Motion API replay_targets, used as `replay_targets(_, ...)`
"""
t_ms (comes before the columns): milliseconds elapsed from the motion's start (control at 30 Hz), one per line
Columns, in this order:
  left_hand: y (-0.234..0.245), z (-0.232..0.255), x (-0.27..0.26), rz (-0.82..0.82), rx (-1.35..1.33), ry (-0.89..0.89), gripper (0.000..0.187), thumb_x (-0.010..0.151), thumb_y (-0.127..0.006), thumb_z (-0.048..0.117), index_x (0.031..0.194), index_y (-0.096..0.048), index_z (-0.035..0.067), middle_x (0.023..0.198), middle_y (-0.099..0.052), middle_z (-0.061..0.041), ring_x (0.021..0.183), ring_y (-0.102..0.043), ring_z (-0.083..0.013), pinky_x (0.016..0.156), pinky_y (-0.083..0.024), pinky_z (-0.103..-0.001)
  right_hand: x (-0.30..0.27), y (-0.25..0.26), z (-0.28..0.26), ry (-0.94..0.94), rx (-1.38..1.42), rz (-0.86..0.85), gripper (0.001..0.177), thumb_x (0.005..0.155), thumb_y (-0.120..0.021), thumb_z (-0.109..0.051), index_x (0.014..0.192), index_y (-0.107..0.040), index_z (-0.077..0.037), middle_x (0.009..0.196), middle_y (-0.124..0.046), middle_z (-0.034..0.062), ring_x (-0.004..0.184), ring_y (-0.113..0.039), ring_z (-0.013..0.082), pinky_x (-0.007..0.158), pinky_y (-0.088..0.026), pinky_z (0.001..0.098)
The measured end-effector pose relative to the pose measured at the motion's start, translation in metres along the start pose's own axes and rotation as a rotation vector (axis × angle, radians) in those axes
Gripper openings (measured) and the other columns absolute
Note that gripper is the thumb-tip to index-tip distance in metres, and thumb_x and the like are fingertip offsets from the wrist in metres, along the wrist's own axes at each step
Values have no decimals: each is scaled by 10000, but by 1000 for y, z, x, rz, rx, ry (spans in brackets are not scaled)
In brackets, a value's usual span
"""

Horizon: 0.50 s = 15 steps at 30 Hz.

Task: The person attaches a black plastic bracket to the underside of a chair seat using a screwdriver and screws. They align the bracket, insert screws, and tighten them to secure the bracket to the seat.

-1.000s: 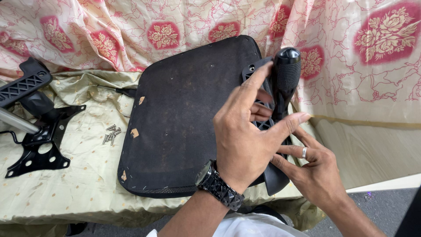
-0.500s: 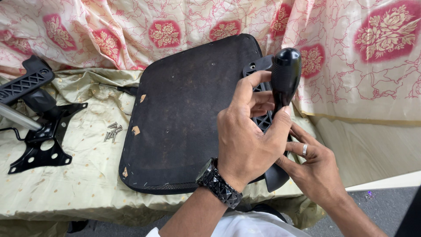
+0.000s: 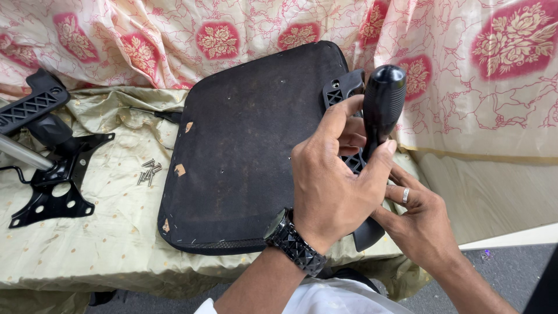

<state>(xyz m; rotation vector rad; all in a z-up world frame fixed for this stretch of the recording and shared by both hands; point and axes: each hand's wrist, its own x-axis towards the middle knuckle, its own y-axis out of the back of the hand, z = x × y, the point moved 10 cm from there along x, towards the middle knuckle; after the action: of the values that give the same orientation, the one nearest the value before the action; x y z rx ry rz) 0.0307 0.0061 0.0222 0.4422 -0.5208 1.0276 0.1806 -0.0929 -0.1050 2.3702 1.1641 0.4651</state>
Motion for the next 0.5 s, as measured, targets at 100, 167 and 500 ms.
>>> replay_targets(100,-3,0,-4,-97,-58,-48,431,1000,-697,164,1390,-558,45,1004,-779,-41,922,-793,-128,924,-649,-293,-1,-1,-4,43,10,2,339,756,-798,-86,1093,-808,-121,1579,-526,35,1430,-501,198,1087,-459,392)
replay_targets(167,-7,-1,-4,-184,-94,-44,452,1035,-677,181,1438,-518,51,1038,-768,-51,962,-792,-140,937,-659,-298,-1,0,-3,40,-31,8,338,756,-807,-91,1094,-812,-112,1565,-538,32,1391,-526,184,1057,-476,370)
replay_targets(500,-6,-10,-2,-123,76,116,601,791,-910,284,1344,-701,171,883,-762,-65,766,-742,-130,680,-645,-265,-2,-2,-4,-62,-28,5,289,798,-787,-142,1080,-812,-83,1360,-715,-1,1040,-680,70,851,-581,288)
